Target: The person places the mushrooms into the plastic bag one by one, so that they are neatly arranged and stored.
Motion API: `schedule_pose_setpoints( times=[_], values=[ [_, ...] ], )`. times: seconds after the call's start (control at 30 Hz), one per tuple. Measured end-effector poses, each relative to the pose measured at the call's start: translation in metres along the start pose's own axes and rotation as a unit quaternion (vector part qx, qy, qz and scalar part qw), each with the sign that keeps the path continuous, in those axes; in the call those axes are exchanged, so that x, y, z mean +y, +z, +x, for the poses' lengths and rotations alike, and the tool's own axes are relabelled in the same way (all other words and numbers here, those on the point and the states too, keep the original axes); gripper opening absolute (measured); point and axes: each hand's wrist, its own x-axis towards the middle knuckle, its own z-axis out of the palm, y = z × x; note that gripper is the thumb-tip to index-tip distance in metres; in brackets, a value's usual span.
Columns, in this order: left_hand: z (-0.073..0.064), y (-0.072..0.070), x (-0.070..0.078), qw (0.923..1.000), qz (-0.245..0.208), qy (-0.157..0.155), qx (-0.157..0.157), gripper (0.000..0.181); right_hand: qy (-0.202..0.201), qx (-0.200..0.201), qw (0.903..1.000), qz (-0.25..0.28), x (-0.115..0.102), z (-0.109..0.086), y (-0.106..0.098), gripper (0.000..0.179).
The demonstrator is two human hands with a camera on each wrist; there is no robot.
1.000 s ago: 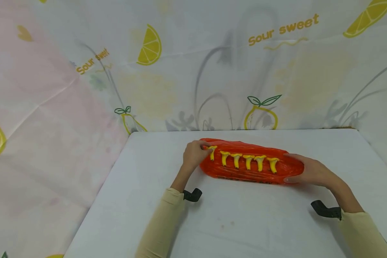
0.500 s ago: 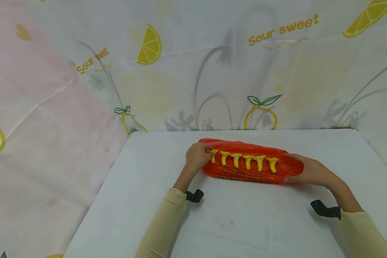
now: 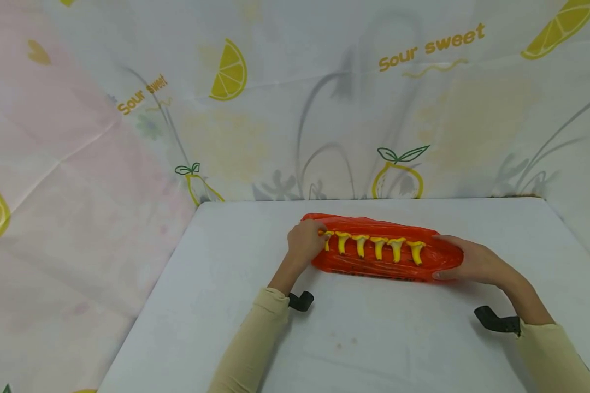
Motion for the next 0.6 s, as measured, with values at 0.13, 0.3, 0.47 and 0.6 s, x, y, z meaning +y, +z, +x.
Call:
schedule_pose_setpoints(
  times=[0.13,0.3,0.47,0.6],
  values=[
    [-0.001,0.002,-0.001,1.0000,0.004,-0.001,0.003,0.022,-0.004,-0.001,1.0000,-0.001,-0.001,0.002,0.000,0.094],
    [-0.004,0.002,-0.004,0.9998,0.002,0.008,0.016,0.024,-0.001,-0.004,1.0000,-0.008,-0.003,0.004,0.000,0.094],
    [-0.009,-0.002,-0.009,0.9993,0.013,0.022,0.029,0.022,0.003,-0.010,0.9999,-0.010,-0.004,0.004,-0.001,0.094],
    [-0.013,-0.004,-0.017,0.9989,0.007,0.022,0.041,0.026,0.001,-0.014,0.9999,-0.008,-0.003,0.007,-0.002,0.094]
  ],
)
